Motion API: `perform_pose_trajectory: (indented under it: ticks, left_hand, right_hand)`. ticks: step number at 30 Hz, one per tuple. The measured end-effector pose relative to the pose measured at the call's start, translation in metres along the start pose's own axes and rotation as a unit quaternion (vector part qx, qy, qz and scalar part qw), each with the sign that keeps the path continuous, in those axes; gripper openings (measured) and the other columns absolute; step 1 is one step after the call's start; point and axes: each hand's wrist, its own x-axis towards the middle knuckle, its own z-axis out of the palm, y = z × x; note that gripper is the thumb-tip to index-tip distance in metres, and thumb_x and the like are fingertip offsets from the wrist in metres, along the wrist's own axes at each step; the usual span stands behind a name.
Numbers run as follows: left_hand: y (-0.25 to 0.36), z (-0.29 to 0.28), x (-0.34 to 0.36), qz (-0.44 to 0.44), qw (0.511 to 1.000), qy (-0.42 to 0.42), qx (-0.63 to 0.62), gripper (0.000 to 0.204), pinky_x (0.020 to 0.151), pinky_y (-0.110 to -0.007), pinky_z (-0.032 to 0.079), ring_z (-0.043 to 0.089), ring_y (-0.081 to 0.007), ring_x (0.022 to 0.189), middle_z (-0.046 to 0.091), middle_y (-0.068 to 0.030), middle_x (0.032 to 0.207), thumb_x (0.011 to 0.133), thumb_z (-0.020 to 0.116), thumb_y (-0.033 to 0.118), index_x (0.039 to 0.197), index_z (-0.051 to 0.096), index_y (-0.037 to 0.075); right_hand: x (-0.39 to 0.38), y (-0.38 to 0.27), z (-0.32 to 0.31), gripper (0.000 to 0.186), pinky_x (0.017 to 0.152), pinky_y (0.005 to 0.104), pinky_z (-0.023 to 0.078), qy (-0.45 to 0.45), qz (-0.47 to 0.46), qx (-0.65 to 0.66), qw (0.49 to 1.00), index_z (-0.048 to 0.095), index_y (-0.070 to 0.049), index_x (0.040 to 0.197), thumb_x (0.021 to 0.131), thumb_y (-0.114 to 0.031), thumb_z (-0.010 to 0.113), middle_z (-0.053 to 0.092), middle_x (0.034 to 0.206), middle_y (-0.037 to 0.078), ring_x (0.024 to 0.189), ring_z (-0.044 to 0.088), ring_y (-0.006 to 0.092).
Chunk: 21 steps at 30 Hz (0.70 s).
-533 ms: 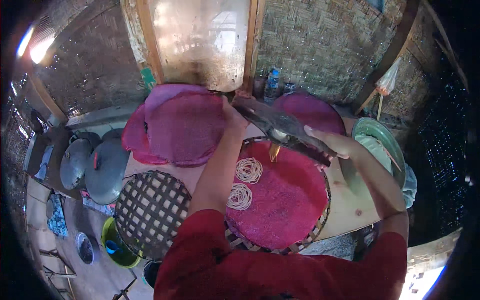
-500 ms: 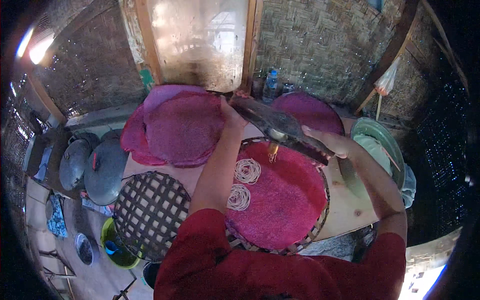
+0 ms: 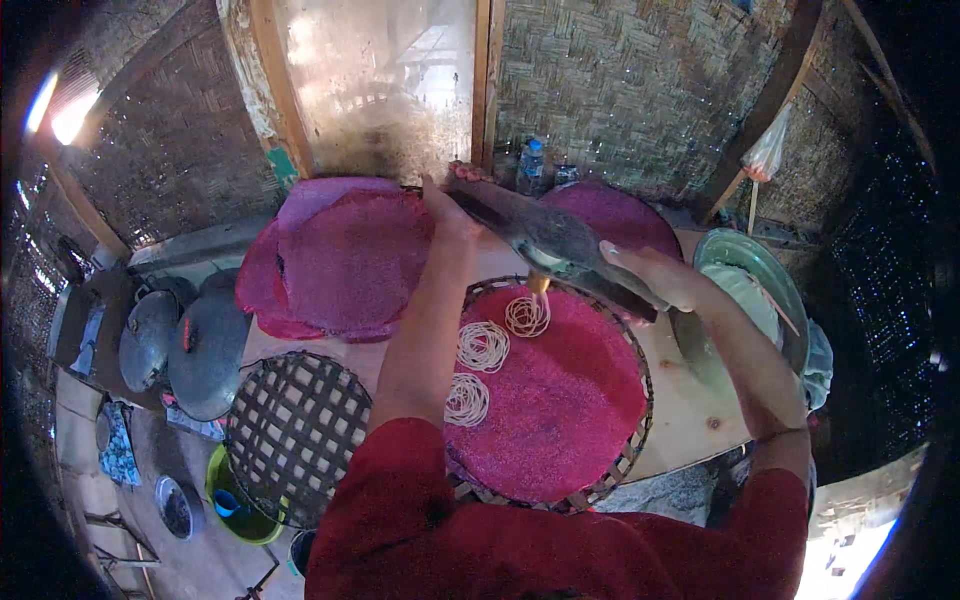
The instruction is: The person places a cloth-covered tray on a round basket, scoops dough from a bowl into a wooden press, and squeezes out circular noodle spirals onto the tray.
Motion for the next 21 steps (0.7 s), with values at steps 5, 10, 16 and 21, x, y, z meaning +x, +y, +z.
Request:
perform_pose_trajectory:
  ticks: [5, 10, 16, 21]
  left_hand:
    - [0.010, 0.002, -0.007, -0.030, 0.999, 0.031, -0.014, 0.060, 0.060, -0.037, 0.040, 0.046, -0.0198, 0.061, 0.046, -0.0032, 0.065, 0.088, 0.017, 0.062, 0.076, 0.044, 0.010]
    - [-0.008, -0.015, -0.017, -0.024, 0.998, 0.064, -0.002, 0.060, 0.060, -0.038, 0.041, 0.047, -0.0202, 0.060, 0.046, -0.0035, 0.065, 0.088, 0.018, 0.063, 0.076, 0.045, 0.010]
    - [-0.005, -0.047, -0.001, -0.010, 0.992, 0.124, 0.016, 0.061, 0.061, -0.040, 0.040, 0.046, -0.0214, 0.057, 0.046, -0.0043, 0.062, 0.088, 0.020, 0.062, 0.076, 0.045, 0.009]
    - [-0.005, 0.001, 0.005, -0.029, 0.996, 0.043, 0.075, 0.058, 0.063, -0.040, 0.041, 0.045, -0.0217, 0.057, 0.045, -0.0046, 0.061, 0.090, 0.021, 0.058, 0.078, 0.046, 0.007]
  right_hand:
    - [0.011, 0.017, 0.008, 0.066, 0.039, 0.0262, 0.041, 0.007, -0.025, 0.041, 0.999, 0.063, -0.002, 0.083, 0.086, -0.063, 0.039, 0.058, 0.057, 0.007, 0.044, 0.055, 0.0137]
    - [0.004, 0.030, -0.002, 0.063, 0.040, 0.0264, 0.043, -0.014, 0.043, 0.094, 0.995, 0.062, -0.001, 0.090, 0.087, -0.061, 0.042, 0.060, 0.061, 0.007, 0.045, 0.056, 0.0142]
    - [0.048, 0.077, 0.010, 0.061, 0.043, 0.0278, 0.047, 0.005, 0.009, 0.124, 0.992, 0.061, -0.001, 0.093, 0.087, -0.060, 0.044, 0.061, 0.066, 0.008, 0.050, 0.059, 0.0139]
    - [0.044, 0.081, 0.017, 0.067, 0.044, 0.0276, 0.046, -0.023, 0.008, 0.162, 0.987, 0.059, -0.002, 0.085, 0.085, -0.066, 0.039, 0.057, 0.060, 0.007, 0.047, 0.055, 0.0154]
